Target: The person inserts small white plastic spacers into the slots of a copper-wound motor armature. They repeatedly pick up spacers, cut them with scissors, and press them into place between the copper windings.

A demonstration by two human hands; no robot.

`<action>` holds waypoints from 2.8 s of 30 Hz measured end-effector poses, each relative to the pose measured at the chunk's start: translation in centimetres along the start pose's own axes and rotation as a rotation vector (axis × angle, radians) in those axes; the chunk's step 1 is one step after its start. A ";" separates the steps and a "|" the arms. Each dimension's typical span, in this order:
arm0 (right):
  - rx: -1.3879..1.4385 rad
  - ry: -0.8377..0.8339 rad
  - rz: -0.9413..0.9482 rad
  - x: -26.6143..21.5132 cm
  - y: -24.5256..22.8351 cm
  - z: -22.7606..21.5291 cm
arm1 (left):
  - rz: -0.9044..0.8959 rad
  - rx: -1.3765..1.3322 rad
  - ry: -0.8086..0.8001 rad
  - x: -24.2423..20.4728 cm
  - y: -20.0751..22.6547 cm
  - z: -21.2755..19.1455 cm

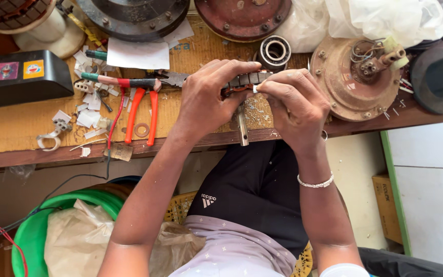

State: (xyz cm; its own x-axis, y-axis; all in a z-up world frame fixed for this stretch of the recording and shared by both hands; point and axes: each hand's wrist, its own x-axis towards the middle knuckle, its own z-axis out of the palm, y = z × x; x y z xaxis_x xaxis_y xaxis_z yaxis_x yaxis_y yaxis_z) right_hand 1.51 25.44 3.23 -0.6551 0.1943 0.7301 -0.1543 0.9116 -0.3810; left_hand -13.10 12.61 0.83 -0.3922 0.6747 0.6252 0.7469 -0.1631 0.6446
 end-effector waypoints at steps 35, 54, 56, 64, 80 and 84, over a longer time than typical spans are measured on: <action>0.012 -0.075 -0.080 -0.4 -0.3 -1.3 | 0.018 0.131 -0.239 -0.1 1.5 -1.8; -0.222 0.026 -0.187 -0.9 -1.4 1.0 | 0.003 0.104 -0.284 0.6 0.3 -2.6; -0.250 0.059 -0.209 -1.2 -1.7 1.6 | 0.006 0.093 -0.297 0.4 0.3 -2.9; -0.330 0.056 -0.256 -1.2 -1.4 2.0 | 0.072 0.102 -0.375 0.5 -0.6 -3.3; -0.025 -0.052 0.013 -4.8 -1.3 0.5 | 0.300 -0.016 -0.418 -2.5 -1.8 -3.4; -0.048 -0.079 0.114 -4.4 -2.2 0.5 | 0.215 -0.080 -0.380 -3.2 -1.8 -3.5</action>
State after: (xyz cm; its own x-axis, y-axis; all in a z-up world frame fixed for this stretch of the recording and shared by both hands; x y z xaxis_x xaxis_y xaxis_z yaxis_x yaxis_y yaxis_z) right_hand 4.35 22.35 0.56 -0.7230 0.2699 0.6360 -0.0411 0.9021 -0.4296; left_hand -15.00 8.23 -0.79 0.0034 0.8336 0.5523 0.7398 -0.3737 0.5595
